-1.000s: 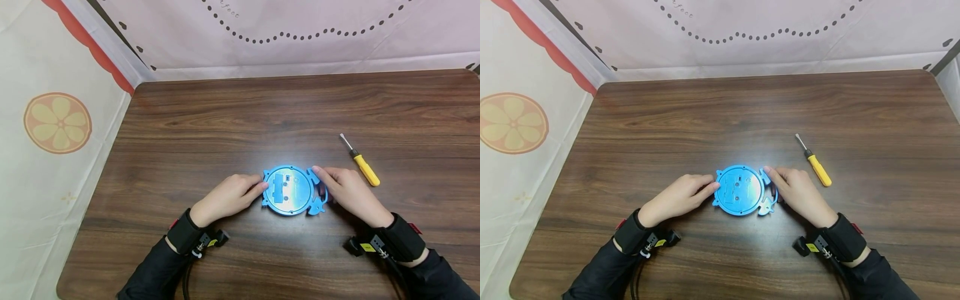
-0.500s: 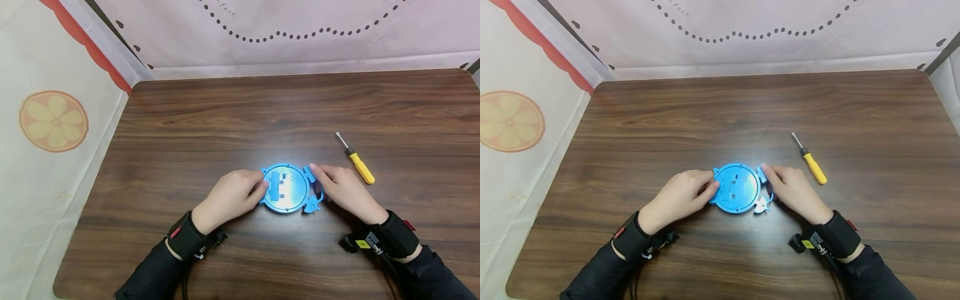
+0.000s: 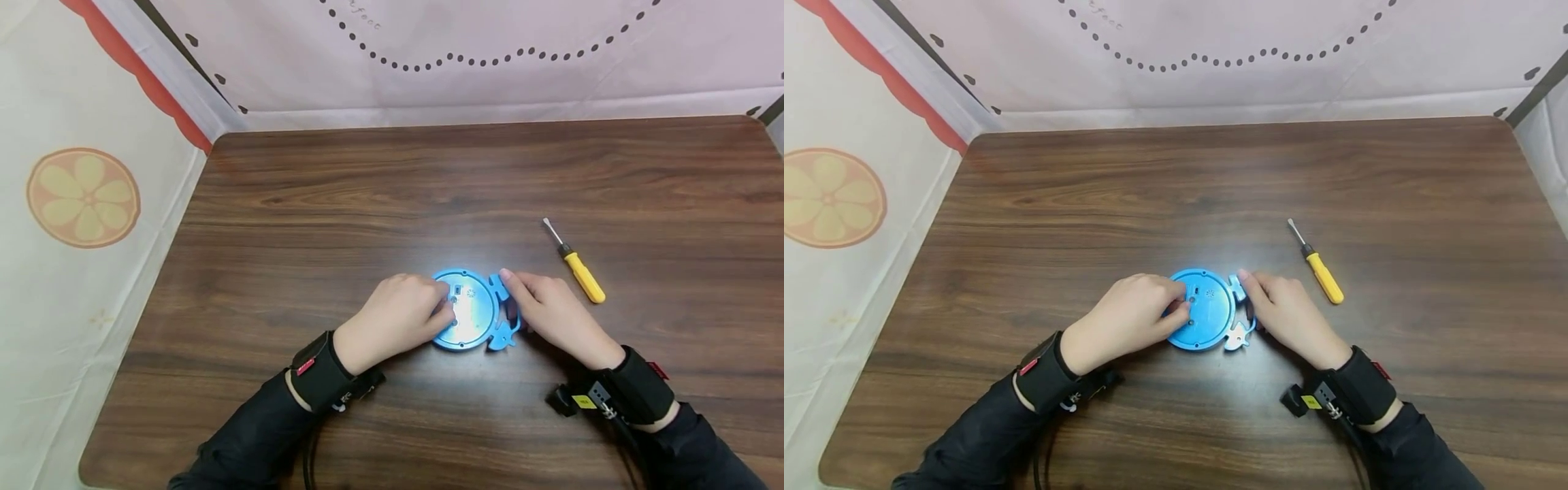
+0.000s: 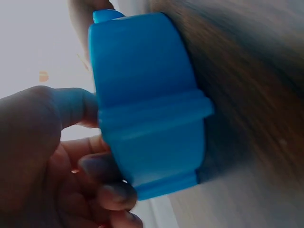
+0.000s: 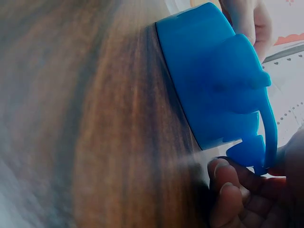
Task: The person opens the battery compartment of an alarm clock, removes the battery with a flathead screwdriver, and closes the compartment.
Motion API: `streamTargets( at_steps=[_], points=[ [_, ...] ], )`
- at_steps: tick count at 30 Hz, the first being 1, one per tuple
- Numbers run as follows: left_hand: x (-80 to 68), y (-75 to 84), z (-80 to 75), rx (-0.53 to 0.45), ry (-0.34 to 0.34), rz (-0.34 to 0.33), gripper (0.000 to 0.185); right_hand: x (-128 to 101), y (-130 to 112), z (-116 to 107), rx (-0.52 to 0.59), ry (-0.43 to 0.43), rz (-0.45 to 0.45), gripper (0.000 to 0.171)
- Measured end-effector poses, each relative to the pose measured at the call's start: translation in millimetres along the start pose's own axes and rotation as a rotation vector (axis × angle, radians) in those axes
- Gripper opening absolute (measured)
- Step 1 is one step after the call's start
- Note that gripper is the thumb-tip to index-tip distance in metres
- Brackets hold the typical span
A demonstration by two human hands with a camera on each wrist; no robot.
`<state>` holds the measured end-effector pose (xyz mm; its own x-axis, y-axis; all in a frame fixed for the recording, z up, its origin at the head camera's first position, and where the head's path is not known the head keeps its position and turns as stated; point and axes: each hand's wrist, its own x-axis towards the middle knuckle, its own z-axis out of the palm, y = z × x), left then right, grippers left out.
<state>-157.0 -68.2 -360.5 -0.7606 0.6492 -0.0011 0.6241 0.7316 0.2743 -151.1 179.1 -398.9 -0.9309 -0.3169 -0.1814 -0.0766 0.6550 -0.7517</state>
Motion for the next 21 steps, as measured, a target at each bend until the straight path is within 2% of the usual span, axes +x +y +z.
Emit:
streamTargets(
  at_steps=[7, 11, 21],
  points=[
    [1.9, 7.5, -1.2, 0.014, -0.015, -0.072, 0.033, 2.2, -1.1, -1.0, -0.003, 0.000, -0.008, 0.052],
    [3.5, 10.3, 0.5, 0.030, -0.001, -0.081, 0.034, 2.2, -0.6, -0.9, 0.002, 0.002, -0.005, 0.052],
    [7.4, 14.0, 5.3, 0.077, -0.021, -0.087, 0.032, 1.9, 3.9, -0.1, -0.004, 0.013, -0.016, 0.052]
  ],
)
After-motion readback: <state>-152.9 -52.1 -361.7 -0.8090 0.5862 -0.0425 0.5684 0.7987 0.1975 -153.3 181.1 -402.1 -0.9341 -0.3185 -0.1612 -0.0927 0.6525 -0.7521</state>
